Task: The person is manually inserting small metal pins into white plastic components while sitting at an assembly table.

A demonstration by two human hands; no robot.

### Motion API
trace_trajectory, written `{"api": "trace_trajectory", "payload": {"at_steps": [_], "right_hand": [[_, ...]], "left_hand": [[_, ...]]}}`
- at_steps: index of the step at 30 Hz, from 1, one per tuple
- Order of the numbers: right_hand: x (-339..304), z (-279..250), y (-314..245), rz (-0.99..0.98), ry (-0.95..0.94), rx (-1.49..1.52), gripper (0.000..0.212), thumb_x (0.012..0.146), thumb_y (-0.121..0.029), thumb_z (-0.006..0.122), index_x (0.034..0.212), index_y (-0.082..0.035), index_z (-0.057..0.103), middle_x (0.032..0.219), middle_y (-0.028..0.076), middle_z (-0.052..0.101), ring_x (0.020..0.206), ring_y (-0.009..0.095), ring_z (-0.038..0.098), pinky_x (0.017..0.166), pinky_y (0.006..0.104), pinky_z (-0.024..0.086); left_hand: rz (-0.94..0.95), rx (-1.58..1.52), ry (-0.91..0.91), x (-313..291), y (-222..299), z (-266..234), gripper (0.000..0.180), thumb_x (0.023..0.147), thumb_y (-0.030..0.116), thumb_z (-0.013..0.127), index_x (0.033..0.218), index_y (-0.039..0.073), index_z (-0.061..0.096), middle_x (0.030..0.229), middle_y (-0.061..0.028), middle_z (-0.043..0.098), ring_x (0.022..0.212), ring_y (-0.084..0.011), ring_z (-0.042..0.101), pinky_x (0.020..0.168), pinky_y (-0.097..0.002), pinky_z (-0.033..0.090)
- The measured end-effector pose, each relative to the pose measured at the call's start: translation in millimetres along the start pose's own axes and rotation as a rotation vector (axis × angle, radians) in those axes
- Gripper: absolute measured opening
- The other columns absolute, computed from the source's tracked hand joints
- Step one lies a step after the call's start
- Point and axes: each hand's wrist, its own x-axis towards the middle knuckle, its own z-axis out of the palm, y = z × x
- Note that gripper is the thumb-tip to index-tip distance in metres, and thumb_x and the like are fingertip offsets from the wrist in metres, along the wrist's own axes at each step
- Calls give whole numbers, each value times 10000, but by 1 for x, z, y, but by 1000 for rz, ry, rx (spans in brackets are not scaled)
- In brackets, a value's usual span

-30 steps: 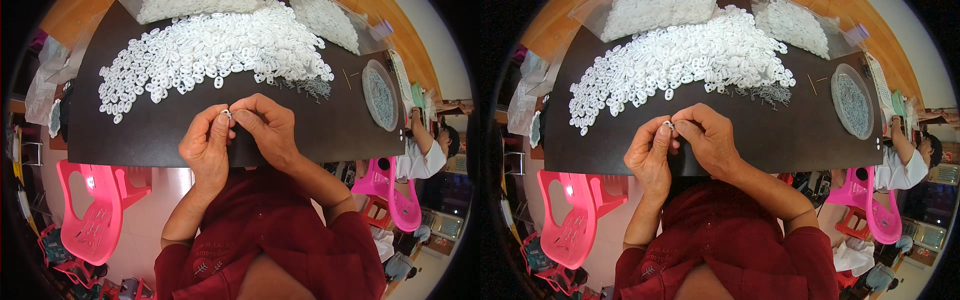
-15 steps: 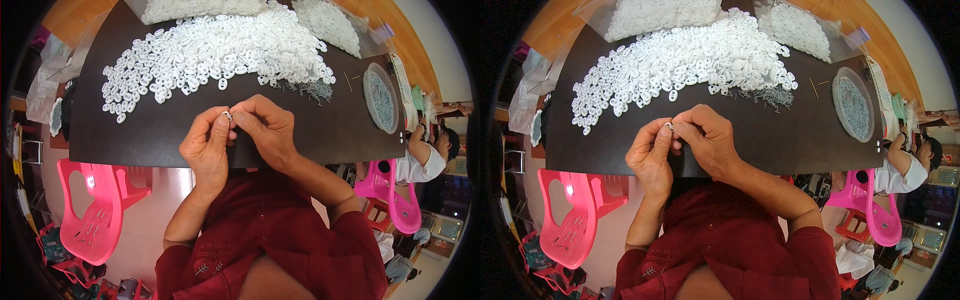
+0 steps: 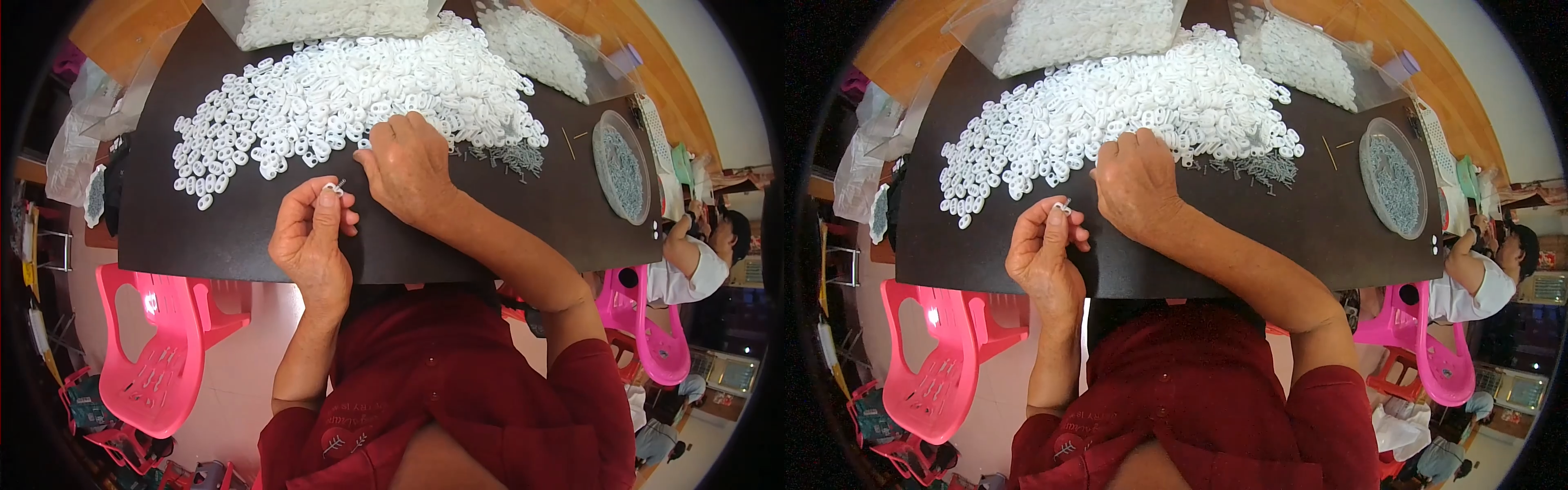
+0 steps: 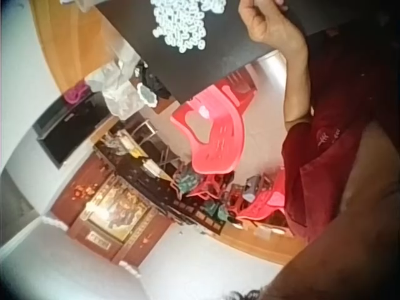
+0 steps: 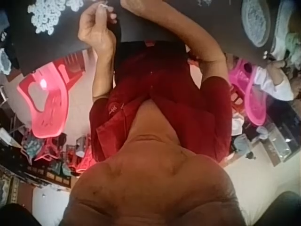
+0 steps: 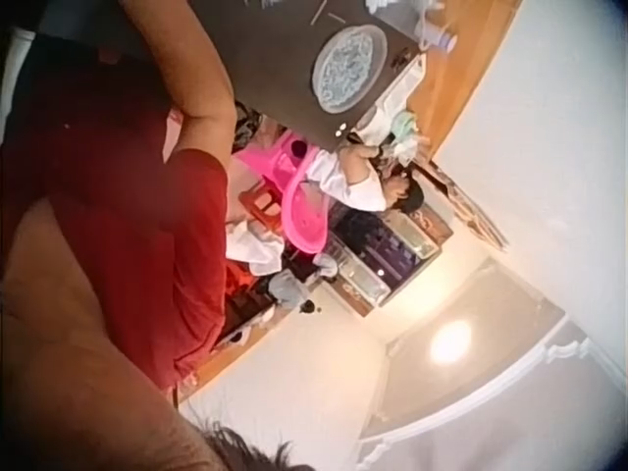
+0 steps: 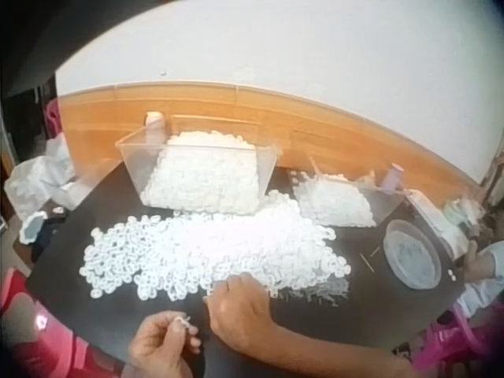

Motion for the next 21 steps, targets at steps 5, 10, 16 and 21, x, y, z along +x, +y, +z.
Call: {"api": "trace_trajectory", "payload": {"at_steps": [5,10,16,21], "right_hand": [[-5,-1,8,34,-4,148,189,691,-114,711,731,-50,539,736,88,539,723,282,523,617,390,422],[-15,-11,12,40,-18,212,169,708,-81,695,746,-57,532,726,77,534,707,274,516,617,389,417],[-28,-35,9,362,-185,689,165,757,-74,700,869,-20,591,739,17,580,644,131,536,587,271,433],[-36,-44,20,570,-204,1197,192,794,-54,682,978,-11,644,825,6,648,668,50,536,618,194,436]], "left_hand": [[-12,-26,-18,0,0,-2,136,910,82,575,988,-25,604,777,-76,631,611,-75,557,534,-196,450],[-17,-13,-45,1,-1,-3,144,910,82,576,1002,-26,603,787,-77,631,620,-74,557,536,-192,449],[-55,15,-75,1,5,2,169,908,81,580,1032,-29,610,794,-82,631,634,-79,564,535,-190,450],[-109,61,-142,-4,12,3,167,905,74,581,1028,-34,618,782,-85,635,618,-83,573,522,-189,450]]}}
